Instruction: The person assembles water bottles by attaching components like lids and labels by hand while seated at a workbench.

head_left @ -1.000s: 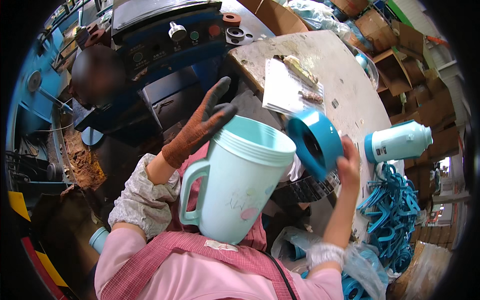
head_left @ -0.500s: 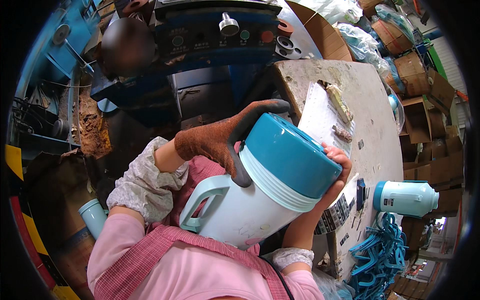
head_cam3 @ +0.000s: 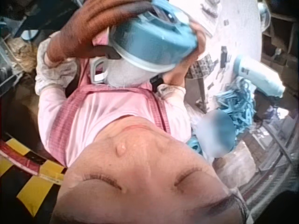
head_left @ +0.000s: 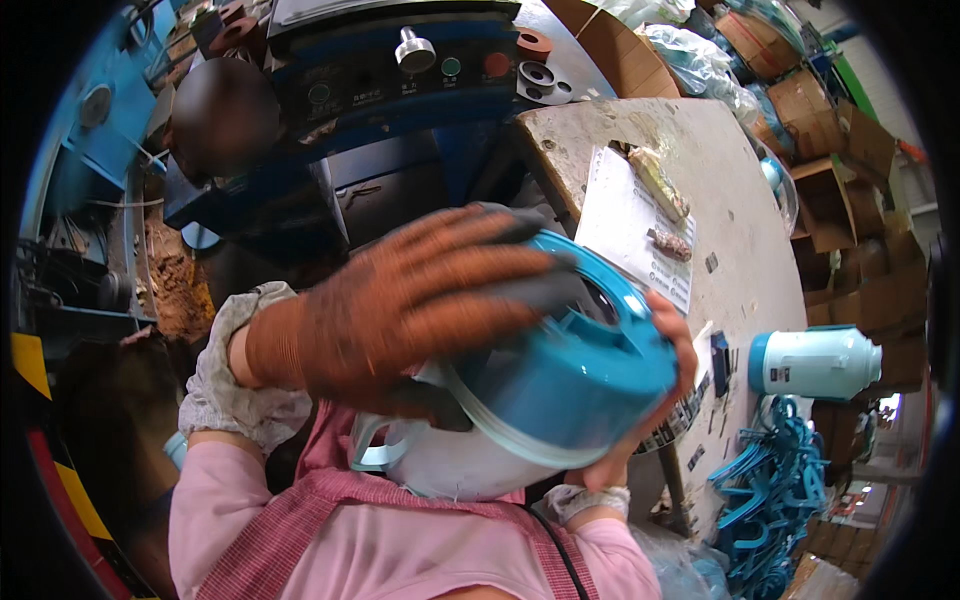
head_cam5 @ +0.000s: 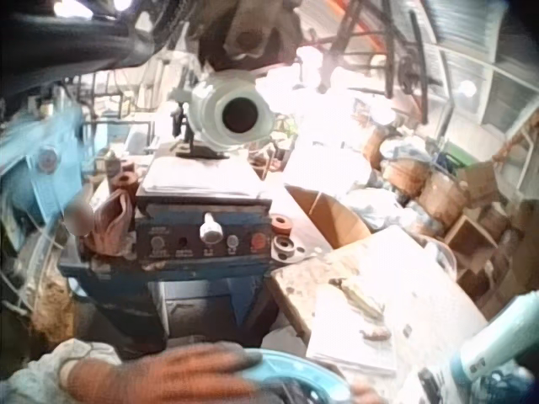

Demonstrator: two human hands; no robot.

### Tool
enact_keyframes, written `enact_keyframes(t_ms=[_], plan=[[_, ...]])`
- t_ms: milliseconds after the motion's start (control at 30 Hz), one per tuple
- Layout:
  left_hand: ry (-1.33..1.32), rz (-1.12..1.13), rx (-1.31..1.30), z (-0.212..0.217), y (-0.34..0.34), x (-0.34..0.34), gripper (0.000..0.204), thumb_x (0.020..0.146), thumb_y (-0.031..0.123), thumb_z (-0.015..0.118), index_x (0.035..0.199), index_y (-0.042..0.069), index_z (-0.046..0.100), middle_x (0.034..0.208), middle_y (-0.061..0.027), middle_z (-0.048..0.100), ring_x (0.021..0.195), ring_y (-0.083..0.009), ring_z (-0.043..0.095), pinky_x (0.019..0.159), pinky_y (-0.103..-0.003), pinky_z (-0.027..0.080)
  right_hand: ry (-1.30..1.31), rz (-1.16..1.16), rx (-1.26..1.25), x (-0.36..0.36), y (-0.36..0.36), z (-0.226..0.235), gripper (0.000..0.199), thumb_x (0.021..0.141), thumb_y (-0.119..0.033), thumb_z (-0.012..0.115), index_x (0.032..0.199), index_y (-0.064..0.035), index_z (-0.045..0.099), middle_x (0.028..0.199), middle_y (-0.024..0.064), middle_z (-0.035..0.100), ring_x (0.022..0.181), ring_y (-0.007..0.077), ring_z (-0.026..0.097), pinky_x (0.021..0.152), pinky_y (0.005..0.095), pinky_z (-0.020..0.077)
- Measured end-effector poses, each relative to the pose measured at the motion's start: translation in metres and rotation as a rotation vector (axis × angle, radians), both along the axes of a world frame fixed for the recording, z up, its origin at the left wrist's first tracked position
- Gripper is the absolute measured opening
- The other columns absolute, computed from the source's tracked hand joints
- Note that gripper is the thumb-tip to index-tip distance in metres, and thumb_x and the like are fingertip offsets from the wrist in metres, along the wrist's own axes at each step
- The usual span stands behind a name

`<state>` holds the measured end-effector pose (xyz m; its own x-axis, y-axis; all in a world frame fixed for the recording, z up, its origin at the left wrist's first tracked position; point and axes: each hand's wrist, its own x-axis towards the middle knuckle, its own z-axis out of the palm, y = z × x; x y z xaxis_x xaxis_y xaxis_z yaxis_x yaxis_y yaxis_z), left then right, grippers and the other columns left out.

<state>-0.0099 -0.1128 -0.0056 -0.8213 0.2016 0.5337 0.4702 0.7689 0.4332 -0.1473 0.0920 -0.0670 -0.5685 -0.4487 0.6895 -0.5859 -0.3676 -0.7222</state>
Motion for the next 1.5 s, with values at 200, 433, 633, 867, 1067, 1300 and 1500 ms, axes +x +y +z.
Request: enact_keyframes(t_ms=[200,433,633,867,1067,1300,1500], plan=[[0.133,0.099,-0.01,-0.012,0.025,0.004,0.05,0.068,0.03,0.072,0.108,0.006,0.056,0.122,-0.0205,0.052,0.113,-0.0363,0.051,0.096,-0.048,0.039,0.194,0.262,0.143,-0.032,-0.016,-0.02,0.107,0.034,-0.046,0.085,0.122,-0.0048,0.04,0.117,0.0155,0.042,0.111,0.0319,0.042,0.098,0.0441,0.0316],[-0.007,0.267,0.029,-0.014,0.035,0.025,0.095,0.051,0.024,0.08,0.133,0.003,0.036,0.126,-0.0167,0.047,0.112,-0.0355,0.047,0.096,-0.045,0.036,0.261,0.2,0.233,-0.01,-0.025,-0.016,0.093,0.039,-0.031,0.079,0.12,-0.0044,0.042,0.112,0.0129,0.044,0.108,0.0271,0.044,0.095,0.0369,0.0352],[0.104,0.413,0.06,-0.051,0.044,0.035,0.085,0.047,0.021,0.079,0.125,0.01,0.047,0.119,-0.0124,0.051,0.108,-0.0324,0.047,0.094,-0.044,0.036,0.3,0.191,0.271,0.008,-0.03,-0.021,0.077,0.048,-0.027,0.08,0.116,-0.0095,0.046,0.111,0.013,0.047,0.108,0.031,0.042,0.093,0.0423,0.0355],[0.066,0.376,0.225,-0.06,0.036,0.038,0.08,0.051,0.027,0.08,0.124,0.01,0.049,0.116,-0.0138,0.05,0.107,-0.033,0.047,0.093,-0.041,0.039,0.213,0.049,0.39,0.023,-0.037,-0.021,0.071,0.058,-0.04,0.079,0.114,-0.0092,0.048,0.104,0.0105,0.047,0.102,0.0254,0.046,0.089,0.0353,0.0392],[0.057,0.425,0.182,-0.082,0.03,0.023,0.072,0.055,0.021,0.078,0.122,0.011,0.052,0.115,-0.0132,0.049,0.11,-0.0331,0.045,0.094,-0.042,0.038,0.082,-0.128,0.355,0.018,-0.062,-0.047,0.04,0.083,-0.044,0.057,0.097,-0.0065,0.055,0.097,0.015,0.057,0.096,0.0312,0.053,0.083,0.0403,0.0432],[0.063,0.339,0.117,-0.076,0.008,0.034,0.068,0.064,0.033,0.076,0.121,0.008,0.051,0.113,-0.0132,0.05,0.106,-0.0318,0.048,0.093,-0.039,0.04,0.081,-0.005,0.156,0.01,-0.079,-0.058,0.027,0.089,-0.032,0.053,0.092,-0.0056,0.058,0.089,0.0118,0.06,0.086,0.0254,0.056,0.078,0.0327,0.0442],[-0.067,0.502,0.396,-0.031,0.021,0.065,0.072,0.061,0.029,0.078,0.119,0.001,0.048,0.11,-0.0099,0.05,0.106,-0.0206,0.049,0.088,-0.032,0.042,-0.607,0.867,-0.045,-0.002,-0.097,-0.077,0.057,0.092,-0.053,0.036,0.11,-0.0014,0.052,0.111,0.0131,0.057,0.102,0.0177,0.054,0.092,0.0348,0.0435]])
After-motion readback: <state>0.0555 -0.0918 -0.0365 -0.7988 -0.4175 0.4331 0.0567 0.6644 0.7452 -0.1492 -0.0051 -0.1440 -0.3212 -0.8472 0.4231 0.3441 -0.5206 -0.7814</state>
